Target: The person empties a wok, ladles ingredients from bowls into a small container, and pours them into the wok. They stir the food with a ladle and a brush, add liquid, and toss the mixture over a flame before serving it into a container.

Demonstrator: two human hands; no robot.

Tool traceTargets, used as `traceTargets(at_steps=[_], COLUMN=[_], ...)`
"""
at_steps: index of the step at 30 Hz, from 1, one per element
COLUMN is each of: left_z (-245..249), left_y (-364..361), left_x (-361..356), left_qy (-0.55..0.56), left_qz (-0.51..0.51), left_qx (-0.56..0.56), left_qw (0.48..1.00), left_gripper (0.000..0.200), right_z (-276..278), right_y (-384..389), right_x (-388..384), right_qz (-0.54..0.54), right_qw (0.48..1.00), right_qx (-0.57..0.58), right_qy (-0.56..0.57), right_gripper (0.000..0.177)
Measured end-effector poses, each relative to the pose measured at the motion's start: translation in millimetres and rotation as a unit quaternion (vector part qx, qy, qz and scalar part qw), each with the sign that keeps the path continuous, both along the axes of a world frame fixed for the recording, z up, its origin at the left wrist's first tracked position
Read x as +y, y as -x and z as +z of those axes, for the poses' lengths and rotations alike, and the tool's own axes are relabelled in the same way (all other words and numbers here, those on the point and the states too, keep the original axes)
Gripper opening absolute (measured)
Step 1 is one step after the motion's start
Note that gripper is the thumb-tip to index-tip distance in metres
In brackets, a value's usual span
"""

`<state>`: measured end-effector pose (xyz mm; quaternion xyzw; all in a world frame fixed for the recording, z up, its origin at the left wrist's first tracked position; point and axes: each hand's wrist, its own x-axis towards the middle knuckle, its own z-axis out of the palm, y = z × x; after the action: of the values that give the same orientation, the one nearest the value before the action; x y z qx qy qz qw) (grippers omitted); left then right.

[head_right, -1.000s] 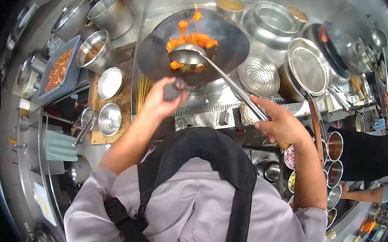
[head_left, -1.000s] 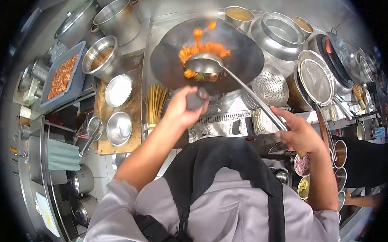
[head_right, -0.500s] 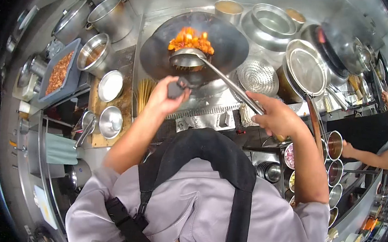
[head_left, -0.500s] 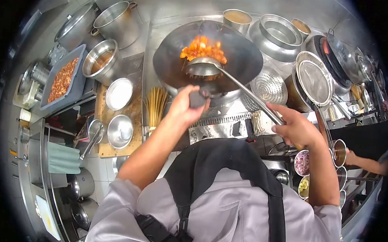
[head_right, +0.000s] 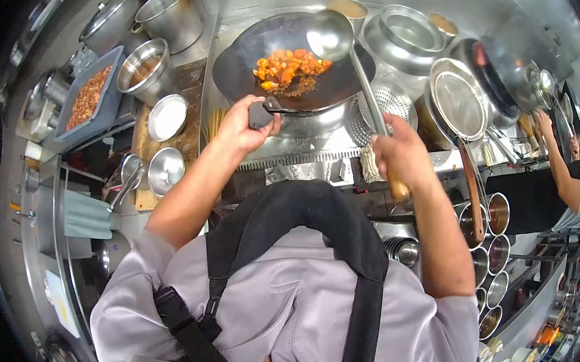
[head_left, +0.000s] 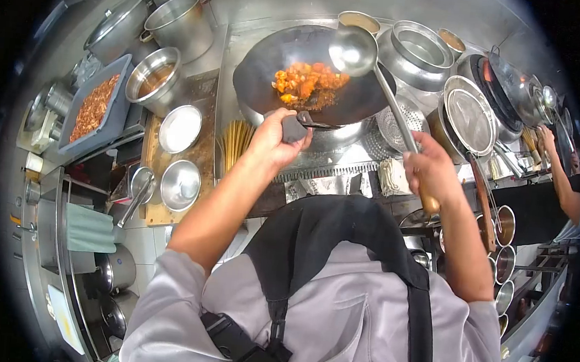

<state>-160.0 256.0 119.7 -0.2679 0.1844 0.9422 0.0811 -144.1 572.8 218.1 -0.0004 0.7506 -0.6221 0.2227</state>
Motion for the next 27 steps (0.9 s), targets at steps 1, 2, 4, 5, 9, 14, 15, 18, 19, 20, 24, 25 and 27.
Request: traceTargets(at_steps=[1, 2, 4, 5, 9, 14, 15, 18, 19, 20, 24, 25, 27], left_z=[1, -2, -38, -13, -86, -33, -29, -36, -34, -30, -11, -13, -19], left_y=[1, -6, -22, -50, -71, -74, -70, -75, -84, -89, -100, -100, -100], left_x=[1, 4, 0, 12, -3, -21, -30, -34, -29, -24, -2, 5, 21], left_qy=[0.035, 0.088, 0.167, 0.213, 0.44, 0.286, 0.211, 0.119, 0.079, 0.039, 0.019, 0.021, 0.024], left_qz=[0.008, 0.005, 0.004, 0.009, 0.051, -0.055, -0.08, -0.088, -0.075, -0.059, -0.029, -0.021, 0.001], left_qx=[-0.004, 0.001, 0.048, 0.087, 0.112, 0.094, 0.07, 0.016, -0.014, -0.044, -0.043, -0.044, -0.046], left_qw=[0.999, 0.996, 0.985, 0.973, 0.89, 0.952, 0.972, 0.989, 0.994, 0.997, 0.998, 0.999, 0.999], left_gripper=[0.017, 0.016, 0.016, 0.019, 0.064, 0.039, 0.026, 0.019, 0.018, 0.018, 0.021, 0.021, 0.022], right_z=[6, 6, -2, -1, 35, 36, 37, 34, 23, 12, -54, -113, -246], right_y=[5, 10, 17, 21, -1, -34, -33, -51, -61, -70, -96, -93, -89], right_x=[-4, -4, 2, 2, -33, -102, -109, -106, -94, -83, -30, -2, 39], right_qz=[-0.008, -0.003, -0.009, -0.014, -0.029, -0.027, -0.076, -0.132, -0.082, -0.031, 0.049, 0.111, 0.051], right_qw=[1.0, 1.0, 0.998, 0.995, 0.994, 0.941, 0.839, 0.754, 0.756, 0.756, 0.866, 0.939, 0.986], right_qx=[-0.012, -0.006, 0.019, 0.041, -0.053, -0.257, -0.398, -0.455, -0.426, -0.397, -0.183, -0.046, 0.059], right_qy=[0.016, -0.009, -0.052, -0.094, -0.089, 0.22, 0.362, 0.455, 0.489, 0.52, 0.463, 0.322, -0.144], right_gripper=[0.053, 0.055, 0.056, 0.056, 0.044, 0.011, 0.013, 0.017, 0.02, 0.023, 0.05, 0.048, 0.039])
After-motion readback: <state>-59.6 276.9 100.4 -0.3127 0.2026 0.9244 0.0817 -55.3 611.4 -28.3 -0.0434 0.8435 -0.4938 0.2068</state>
